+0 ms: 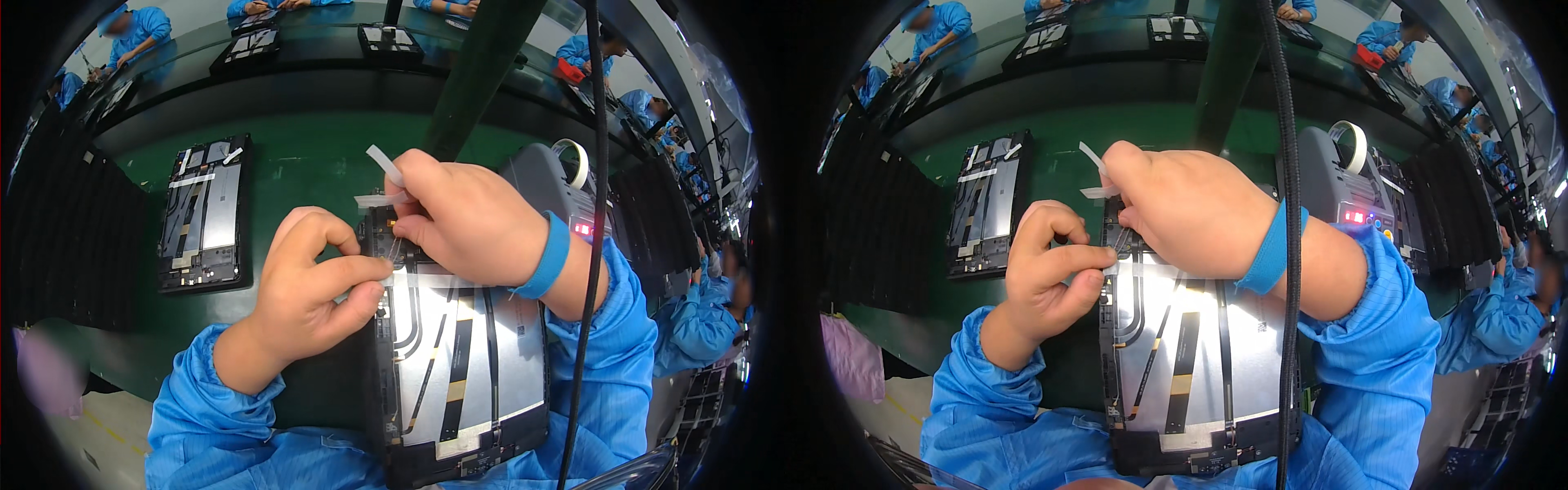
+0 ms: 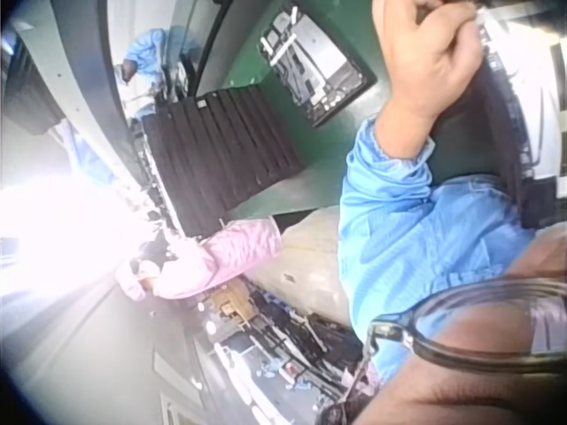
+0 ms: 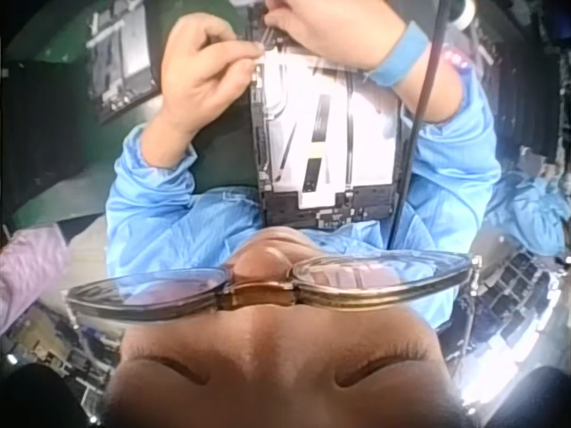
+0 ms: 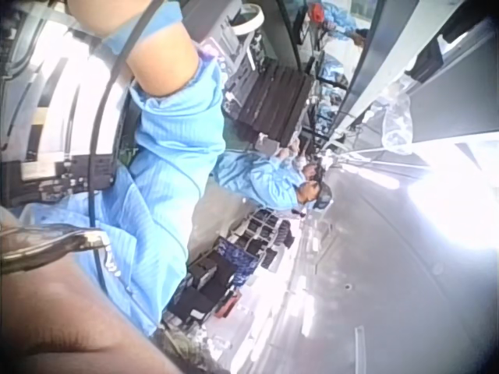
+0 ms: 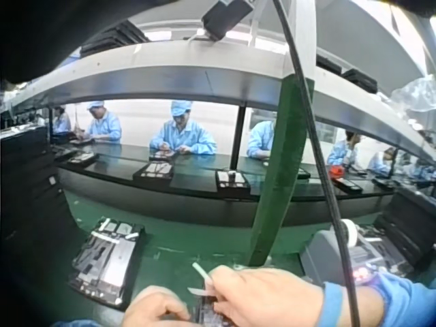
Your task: The person repeatedly applies small white adhesive strips to the internal components of a rectangular electronic device. They peel backing from the strips, position them precisely on specific areas, and then place the device into a stack. The process is repeated for multiple units throughout the clip.
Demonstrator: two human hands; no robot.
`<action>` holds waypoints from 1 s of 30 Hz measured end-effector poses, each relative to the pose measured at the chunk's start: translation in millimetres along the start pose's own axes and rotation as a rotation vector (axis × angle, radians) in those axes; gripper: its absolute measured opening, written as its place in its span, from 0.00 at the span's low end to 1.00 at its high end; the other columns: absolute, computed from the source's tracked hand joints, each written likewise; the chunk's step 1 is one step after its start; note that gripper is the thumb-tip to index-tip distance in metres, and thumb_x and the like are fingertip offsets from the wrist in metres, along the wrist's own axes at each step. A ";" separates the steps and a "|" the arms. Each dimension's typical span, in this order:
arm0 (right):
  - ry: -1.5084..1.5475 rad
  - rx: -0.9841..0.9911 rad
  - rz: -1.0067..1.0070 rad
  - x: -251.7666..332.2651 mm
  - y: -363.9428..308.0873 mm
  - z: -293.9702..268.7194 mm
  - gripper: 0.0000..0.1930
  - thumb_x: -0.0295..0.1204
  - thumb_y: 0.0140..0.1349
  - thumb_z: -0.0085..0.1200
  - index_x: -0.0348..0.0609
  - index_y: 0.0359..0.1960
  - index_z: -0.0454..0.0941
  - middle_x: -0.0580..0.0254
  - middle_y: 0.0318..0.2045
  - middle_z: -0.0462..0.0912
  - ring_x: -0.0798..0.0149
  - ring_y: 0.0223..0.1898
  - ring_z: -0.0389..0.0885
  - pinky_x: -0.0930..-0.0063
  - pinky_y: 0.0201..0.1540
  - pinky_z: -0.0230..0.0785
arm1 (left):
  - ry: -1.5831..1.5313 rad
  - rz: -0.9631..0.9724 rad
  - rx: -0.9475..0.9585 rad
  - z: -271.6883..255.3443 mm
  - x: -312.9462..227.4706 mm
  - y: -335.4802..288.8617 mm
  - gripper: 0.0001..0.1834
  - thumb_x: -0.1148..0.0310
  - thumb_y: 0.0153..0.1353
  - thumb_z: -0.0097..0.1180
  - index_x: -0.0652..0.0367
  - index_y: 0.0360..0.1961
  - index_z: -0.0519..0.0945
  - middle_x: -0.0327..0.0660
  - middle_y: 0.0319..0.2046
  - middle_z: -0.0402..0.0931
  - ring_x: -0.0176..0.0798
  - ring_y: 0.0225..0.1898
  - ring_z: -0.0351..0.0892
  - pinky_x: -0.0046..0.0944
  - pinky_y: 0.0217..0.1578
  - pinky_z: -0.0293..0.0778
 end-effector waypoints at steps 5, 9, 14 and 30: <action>0.086 0.075 0.194 -4.7 -4.7 -2.2 0.13 0.20 0.52 0.56 0.39 0.37 0.66 0.58 0.21 0.75 0.58 0.23 0.76 0.69 0.28 0.68 | 0.007 -0.053 0.084 -0.3 5.7 0.3 0.13 0.64 0.45 0.60 0.58 0.32 0.84 0.46 0.37 0.69 0.48 0.41 0.68 0.44 0.42 0.65; 0.172 0.086 0.309 -9.9 -6.8 -3.1 0.13 0.19 0.53 0.56 0.39 0.38 0.67 0.64 0.19 0.72 0.71 0.22 0.72 0.77 0.27 0.66 | -0.022 -0.124 0.167 3.9 11.5 12.0 0.19 0.61 0.41 0.58 0.54 0.36 0.84 0.50 0.47 0.67 0.52 0.51 0.64 0.47 0.51 0.62; 0.428 0.122 0.401 -16.2 -4.6 -16.3 0.10 0.21 0.56 0.57 0.39 0.37 0.68 0.65 0.24 0.74 0.79 0.27 0.71 0.82 0.27 0.64 | -0.077 -0.145 0.173 6.2 15.5 11.8 0.17 0.66 0.39 0.59 0.53 0.34 0.84 0.49 0.46 0.66 0.54 0.52 0.63 0.49 0.55 0.60; 0.121 0.521 0.048 -17.3 23.2 -15.2 0.12 0.34 0.54 0.59 0.37 0.25 0.75 0.53 0.22 0.77 0.51 0.27 0.78 0.62 0.31 0.68 | -0.135 -0.161 0.170 8.2 19.1 10.6 0.16 0.67 0.39 0.58 0.53 0.34 0.84 0.49 0.44 0.65 0.54 0.50 0.62 0.50 0.54 0.59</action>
Point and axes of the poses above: each hand's wrist, its own y-axis towards the middle knuckle, its own z-axis out of the palm, x = y × z, the point moved 4 cm from there along y, towards the middle knuckle
